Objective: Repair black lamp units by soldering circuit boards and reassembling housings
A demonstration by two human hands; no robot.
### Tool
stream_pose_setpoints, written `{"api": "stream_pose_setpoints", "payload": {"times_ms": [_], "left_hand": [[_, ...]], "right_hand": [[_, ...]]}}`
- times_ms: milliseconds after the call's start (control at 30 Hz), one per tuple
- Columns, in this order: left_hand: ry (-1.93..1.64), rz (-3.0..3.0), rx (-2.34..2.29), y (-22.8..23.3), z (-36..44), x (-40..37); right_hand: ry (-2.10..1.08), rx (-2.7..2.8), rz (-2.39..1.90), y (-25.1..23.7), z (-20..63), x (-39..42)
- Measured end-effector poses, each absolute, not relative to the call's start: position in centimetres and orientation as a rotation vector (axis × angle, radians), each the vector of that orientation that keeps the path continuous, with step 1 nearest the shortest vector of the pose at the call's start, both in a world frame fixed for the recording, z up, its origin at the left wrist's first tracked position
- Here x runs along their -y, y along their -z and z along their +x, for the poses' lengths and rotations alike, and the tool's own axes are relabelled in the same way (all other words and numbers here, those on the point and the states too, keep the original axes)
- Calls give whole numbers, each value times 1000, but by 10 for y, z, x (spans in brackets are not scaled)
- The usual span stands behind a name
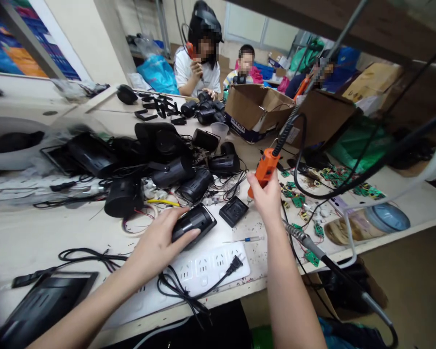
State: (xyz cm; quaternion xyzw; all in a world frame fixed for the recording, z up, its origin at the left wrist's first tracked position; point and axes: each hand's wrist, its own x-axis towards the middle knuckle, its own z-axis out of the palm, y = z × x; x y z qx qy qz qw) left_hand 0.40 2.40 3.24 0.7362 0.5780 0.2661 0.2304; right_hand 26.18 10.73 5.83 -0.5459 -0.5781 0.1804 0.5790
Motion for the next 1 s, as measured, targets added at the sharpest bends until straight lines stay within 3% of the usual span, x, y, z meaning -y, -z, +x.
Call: {"api": "stream_pose_setpoints", "payload": {"times_ms": [100,267,467,1000], "left_hand": [[-648,2004,-1655,-26,18,-30],[-624,2085,-1500,-24,16,-33],[-682,2037,-1502,-19,16,-31],[-817,2050,-1472,-13,17,-30]], "right_hand": [[-462,1324,-1157,-71,243,-89],[-924,1272,-787,-97,210,-47],[-1151,1091,-611,-98,181,-30],[-1236,1123,-607,-79,161,-18]]}}
